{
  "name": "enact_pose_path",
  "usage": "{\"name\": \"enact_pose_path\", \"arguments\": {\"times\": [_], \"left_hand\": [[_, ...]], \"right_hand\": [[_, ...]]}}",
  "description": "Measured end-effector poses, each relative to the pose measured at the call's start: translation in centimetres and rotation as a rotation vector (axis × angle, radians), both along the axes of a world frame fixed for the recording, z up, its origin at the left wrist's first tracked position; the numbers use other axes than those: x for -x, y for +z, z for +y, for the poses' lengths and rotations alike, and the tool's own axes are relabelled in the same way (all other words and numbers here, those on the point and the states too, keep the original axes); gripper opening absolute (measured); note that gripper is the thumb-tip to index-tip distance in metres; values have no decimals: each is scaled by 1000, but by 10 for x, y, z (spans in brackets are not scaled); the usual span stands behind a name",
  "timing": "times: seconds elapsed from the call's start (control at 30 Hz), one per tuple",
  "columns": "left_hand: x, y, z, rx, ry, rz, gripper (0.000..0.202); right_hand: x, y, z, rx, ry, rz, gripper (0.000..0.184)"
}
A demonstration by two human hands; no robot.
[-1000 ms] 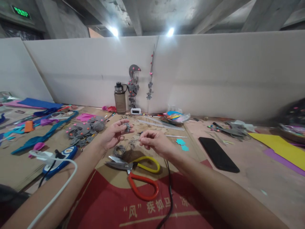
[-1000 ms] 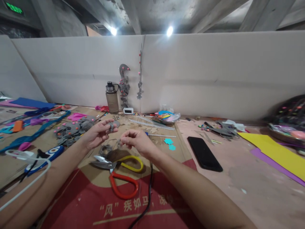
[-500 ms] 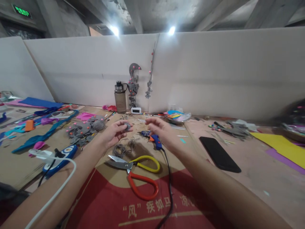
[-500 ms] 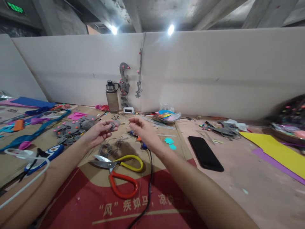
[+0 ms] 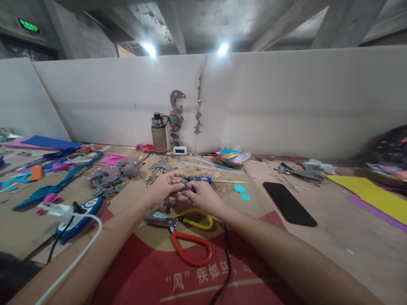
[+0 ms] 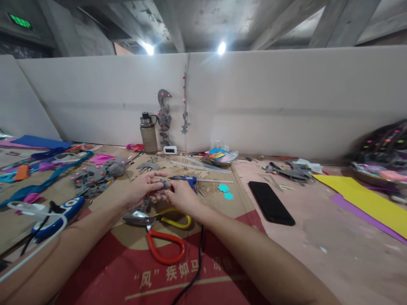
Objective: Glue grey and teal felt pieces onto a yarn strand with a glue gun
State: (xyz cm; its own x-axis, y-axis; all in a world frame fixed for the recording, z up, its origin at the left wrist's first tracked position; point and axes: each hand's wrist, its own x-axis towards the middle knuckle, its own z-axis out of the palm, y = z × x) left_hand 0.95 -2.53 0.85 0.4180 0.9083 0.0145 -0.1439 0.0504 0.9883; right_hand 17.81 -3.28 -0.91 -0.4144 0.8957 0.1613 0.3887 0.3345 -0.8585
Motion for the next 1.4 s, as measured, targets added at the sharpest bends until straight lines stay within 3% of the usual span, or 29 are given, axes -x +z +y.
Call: {"name": "enact_pose_path", "arguments": {"times": [0.17,0.33,0.67,0.9,1.07,1.17,1.27,1.4], "left_hand": [[-2,-1,-1,23,91,-65,28],[1,2,4,146,153,-208,19],[4,5,8,292,157,-263,38],[13,6,16,299,205,-251,25],[44,18,35,170,333,-291,21],[63,25,45,122,479,-311,23],[74,25,51,136,581,-305,25],[81,19,58,154,599,-287,22]], "right_hand": [[0,4,1,-109,-58,-83,22],[-1,-5,6,-155,-104,22,25],[3,-21,-17,-268,-198,164,27],[3,-22,-26,-436,-58,-25,20],[4,-23,-27,-489,88,-92,19],[5,-27,-27,-490,140,-119,18],[5,-29,-26,-503,178,-112,18],[4,-30,-25,-510,185,-107,18]]}}
